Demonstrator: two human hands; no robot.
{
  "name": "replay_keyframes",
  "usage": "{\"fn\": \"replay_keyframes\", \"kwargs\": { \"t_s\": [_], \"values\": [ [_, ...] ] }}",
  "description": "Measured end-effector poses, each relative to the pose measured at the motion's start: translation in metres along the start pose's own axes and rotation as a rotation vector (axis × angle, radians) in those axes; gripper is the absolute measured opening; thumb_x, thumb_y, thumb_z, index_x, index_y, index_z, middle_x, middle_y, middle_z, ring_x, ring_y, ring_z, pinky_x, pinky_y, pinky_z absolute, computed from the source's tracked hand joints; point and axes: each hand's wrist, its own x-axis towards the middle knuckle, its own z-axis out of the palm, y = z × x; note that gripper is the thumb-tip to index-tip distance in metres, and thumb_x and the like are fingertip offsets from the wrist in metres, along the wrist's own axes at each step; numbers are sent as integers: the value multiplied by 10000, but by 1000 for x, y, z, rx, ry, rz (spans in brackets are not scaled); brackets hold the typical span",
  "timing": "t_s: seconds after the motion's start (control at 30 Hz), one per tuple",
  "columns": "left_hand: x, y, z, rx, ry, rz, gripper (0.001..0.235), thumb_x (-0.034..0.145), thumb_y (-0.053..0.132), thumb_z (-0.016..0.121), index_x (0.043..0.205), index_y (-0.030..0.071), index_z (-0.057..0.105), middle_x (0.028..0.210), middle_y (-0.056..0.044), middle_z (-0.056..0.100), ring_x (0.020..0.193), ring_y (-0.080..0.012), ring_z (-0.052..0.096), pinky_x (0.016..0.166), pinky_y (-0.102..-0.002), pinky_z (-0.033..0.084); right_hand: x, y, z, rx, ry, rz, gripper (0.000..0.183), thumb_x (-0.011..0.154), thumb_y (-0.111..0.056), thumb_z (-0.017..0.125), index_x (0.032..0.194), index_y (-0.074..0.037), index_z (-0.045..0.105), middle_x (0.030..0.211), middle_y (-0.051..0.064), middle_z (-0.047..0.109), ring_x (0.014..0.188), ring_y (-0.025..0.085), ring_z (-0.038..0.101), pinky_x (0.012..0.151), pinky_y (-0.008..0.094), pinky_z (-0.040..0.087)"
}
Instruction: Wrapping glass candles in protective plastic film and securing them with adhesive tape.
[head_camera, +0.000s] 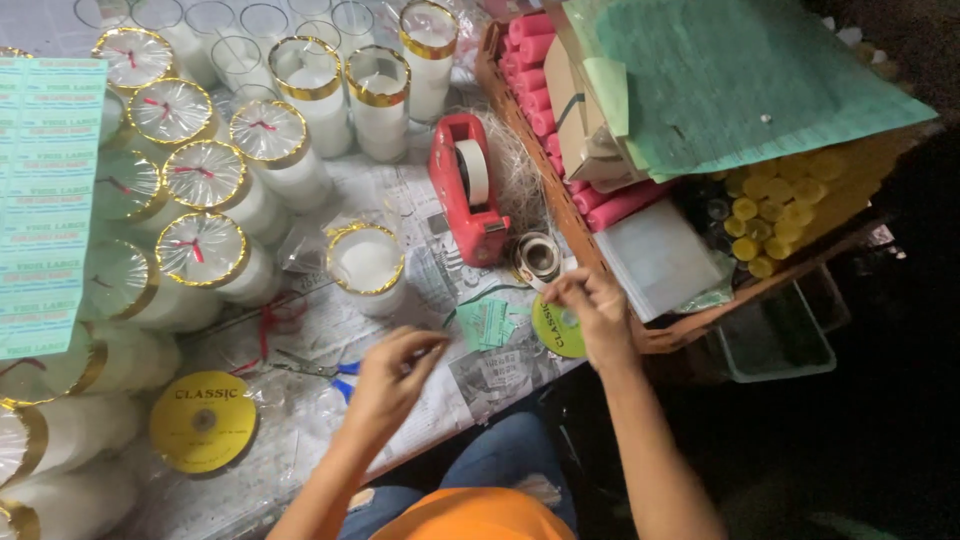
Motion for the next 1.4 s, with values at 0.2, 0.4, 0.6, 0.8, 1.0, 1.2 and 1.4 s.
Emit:
{"fn": "replay_keyframes", "kwargs": {
  "t_s": [0.2, 0.4, 0.6, 0.8, 1.0, 1.2, 1.4],
  "values": [
    [45, 19, 58, -672, -164, -417, 347, 894, 391, 767, 760, 82, 682, 494, 35, 392, 464, -57, 343, 443, -208, 268, -50, -23, 42, -385, -220, 46, 152, 928, -91, 641, 806, -109, 730, 636, 51, 726, 629, 118, 644, 650, 296, 574],
    [38, 15, -3, -132, 125, -48, 109, 906, 179, 776, 947, 90, 825, 711, -136, 754, 613, -195, 669, 608, -308, 527, -68, -5, 40, -455, -236, 74, 148, 898, -106, 680, 806, -159, 784, 596, 22, 733, 601, 97, 673, 648, 270, 588],
    [32, 9, -40, 121, 88, 114, 63, 904, 249, 757, 922, 190, 773, 831, -66, 753, 799, -301, 735, 734, -370, 576, -48, -32, 46, -592, -359, -328, 363, 880, -225, 780, 1193, -48, 731, 1215, 280, 691, 1218, 449, 609, 1018, 549, 482],
    [37, 17, -44, 215, 93, 197, 20, 886, 212, 752, 898, 198, 759, 797, -41, 726, 782, -277, 730, 680, -359, 573, -1, -8, 78, -4, -799, -246, 538, 930, -637, 611, 986, -139, 807, 1435, 197, 587, 1425, 371, 437, 1172, 560, 274],
    [30, 20, -56, 255, 83, 51, 164, 957, 278, 692, 995, 143, 777, 833, -129, 765, 814, -380, 737, 699, -453, 576, -38, 9, 111, 287, -788, 350, 345, 957, -218, 572, 822, 63, 718, 495, 120, 556, 456, 174, 577, 415, 290, 468],
    [39, 6, -115, 416, 269, -9, 771, 687, 417, 932, 1273, 68, 573, 1037, -176, 666, 1005, -433, 669, 828, -571, 540, 22, 14, 98, -161, -362, 79, 554, 800, -82, 845, 1318, -31, 657, 717, 115, 673, 568, 129, 651, 417, 211, 556],
    [102, 31, -117, 428, 7, -38, 568, 649, 388, 948, 1163, 257, 744, 1068, -101, 640, 988, -432, 669, 832, -563, 540, 75, -92, 172, -752, -710, -38, 654, 721, -373, 852, 1296, -131, 657, 689, 121, 711, 715, 273, 723, 677, 443, 601]
  ]
}}
